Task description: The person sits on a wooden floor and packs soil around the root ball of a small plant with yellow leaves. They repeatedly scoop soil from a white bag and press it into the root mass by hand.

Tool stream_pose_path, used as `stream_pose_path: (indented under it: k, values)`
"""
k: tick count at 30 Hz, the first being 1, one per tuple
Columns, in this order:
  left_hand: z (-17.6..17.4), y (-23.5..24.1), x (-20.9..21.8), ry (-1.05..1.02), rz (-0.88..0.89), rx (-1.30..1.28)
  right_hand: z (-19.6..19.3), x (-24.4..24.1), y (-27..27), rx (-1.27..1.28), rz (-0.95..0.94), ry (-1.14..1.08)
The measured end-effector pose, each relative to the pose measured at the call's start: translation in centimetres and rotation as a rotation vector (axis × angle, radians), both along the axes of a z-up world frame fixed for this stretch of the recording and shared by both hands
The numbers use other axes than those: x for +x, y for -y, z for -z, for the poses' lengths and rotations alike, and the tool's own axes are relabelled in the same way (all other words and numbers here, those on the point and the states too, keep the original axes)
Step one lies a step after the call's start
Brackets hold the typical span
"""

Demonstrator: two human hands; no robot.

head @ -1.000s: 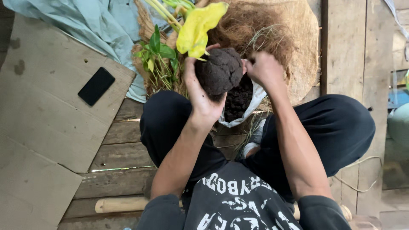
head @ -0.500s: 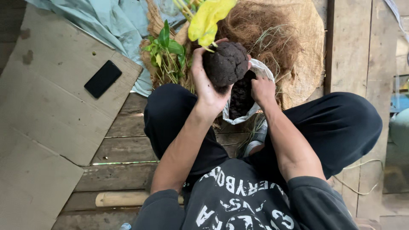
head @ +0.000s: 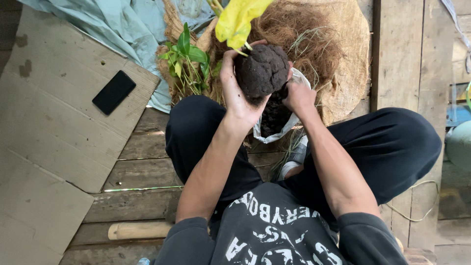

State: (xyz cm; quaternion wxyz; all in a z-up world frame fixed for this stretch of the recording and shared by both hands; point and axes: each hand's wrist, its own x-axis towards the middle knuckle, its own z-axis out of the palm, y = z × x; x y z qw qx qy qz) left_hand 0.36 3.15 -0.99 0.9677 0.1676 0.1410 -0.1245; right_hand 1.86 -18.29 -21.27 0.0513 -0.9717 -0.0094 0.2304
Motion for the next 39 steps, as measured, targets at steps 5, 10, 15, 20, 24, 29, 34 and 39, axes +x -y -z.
stream_pose_path:
  k: [5, 10, 15, 20, 24, 29, 34, 39]
  values:
    - [-0.4, -0.5, 0.1, 0.013, 0.0, -0.061, -8.3, 1.7, -1.7, 0.11, 0.109, -0.122]
    - [-1.2, -1.1, -0.1, 0.059, -0.062, 0.023, -19.3, 1.8, -1.6, 0.533, 0.107, -0.042]
    - [-1.5, -1.7, -0.6, 0.131, -0.142, -0.017, -28.8, -0.1, 1.0, 0.747, -0.057, 0.106]
    - [-1.0, -0.8, -0.6, 0.104, -0.099, -0.074, -31.9, -0.6, 2.4, 0.972, 0.018, 0.102]
    - [-1.0, -0.3, -0.6, 0.07, -0.063, -0.05, -30.8, -0.3, 1.8, 1.168, 0.113, 0.024]
    - [-1.6, -0.3, -0.6, -0.005, -0.098, -0.013, -29.3, -0.8, 1.5, 1.005, 0.116, 0.024]
    - [-2.3, 0.0, -0.7, -0.037, -0.104, -0.019, -28.2, -1.3, 1.9, 1.015, 0.092, 0.077]
    - [-2.7, 0.5, -0.7, -0.04, -0.037, -0.002, -27.0, -1.6, 2.2, 1.316, 0.26, 0.042]
